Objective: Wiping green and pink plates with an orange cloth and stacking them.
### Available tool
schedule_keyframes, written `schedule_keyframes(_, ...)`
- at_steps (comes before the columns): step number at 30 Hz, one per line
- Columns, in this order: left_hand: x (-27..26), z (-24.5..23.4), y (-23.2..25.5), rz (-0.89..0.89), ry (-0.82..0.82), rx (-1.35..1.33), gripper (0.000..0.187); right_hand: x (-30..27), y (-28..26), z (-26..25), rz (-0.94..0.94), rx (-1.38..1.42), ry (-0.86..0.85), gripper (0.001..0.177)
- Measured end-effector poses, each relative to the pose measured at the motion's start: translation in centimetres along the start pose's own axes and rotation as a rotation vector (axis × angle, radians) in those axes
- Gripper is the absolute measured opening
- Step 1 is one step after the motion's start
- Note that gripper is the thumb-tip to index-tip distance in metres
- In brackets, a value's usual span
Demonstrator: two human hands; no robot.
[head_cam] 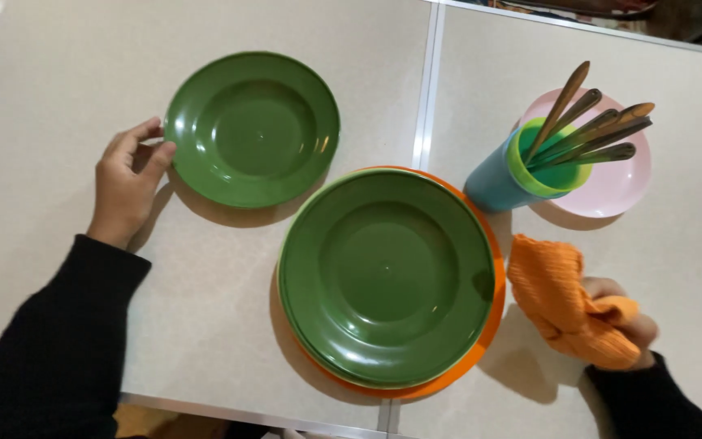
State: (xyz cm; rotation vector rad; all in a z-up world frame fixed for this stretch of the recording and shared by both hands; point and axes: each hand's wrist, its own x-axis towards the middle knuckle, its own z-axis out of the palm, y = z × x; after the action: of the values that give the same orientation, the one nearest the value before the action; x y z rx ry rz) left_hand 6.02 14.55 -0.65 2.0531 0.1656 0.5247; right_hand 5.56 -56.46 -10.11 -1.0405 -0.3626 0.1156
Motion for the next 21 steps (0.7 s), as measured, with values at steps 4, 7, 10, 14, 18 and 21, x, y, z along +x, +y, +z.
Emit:
schedule_keyframes(4,0.0,0.1,0.6,-0.058,-0.02,0.059,0.046,2.0,-1.5,5.0,0.259,0.191,-0.014,0.034)
schedule_keyframes(7,-0.2,0.0,1.3,-0.135,0.028,-0.083,0.044,2.6,-1.6,5.5,0.301,0.181,-0.036,0.035)
schedule_keyframes(10,0.3,-0.1,2.0,-0.242,0.113,-0.24,0.036,3.0,-1.5,5.9,0.331,0.217,-0.098,0.032)
schedule_keyframes(14,1.3,-0.7,0.9,-0.437,0.123,-0.368,0.03,2.7,-0.8,4.9,0.339,0.224,-0.096,0.03)
schedule_keyframes(18,3.1,-2.6,-3.3,-0.45,0.228,-0.639,0.034,3.0,-0.9,6.1,0.333,0.189,-0.104,0.03)
schedule_keyframes(21,4.4,-3.3,-5.1,-0.49,0.257,-0.937,0.014,2.9,-0.4,5.6,0.309,0.232,-0.079,0.029)
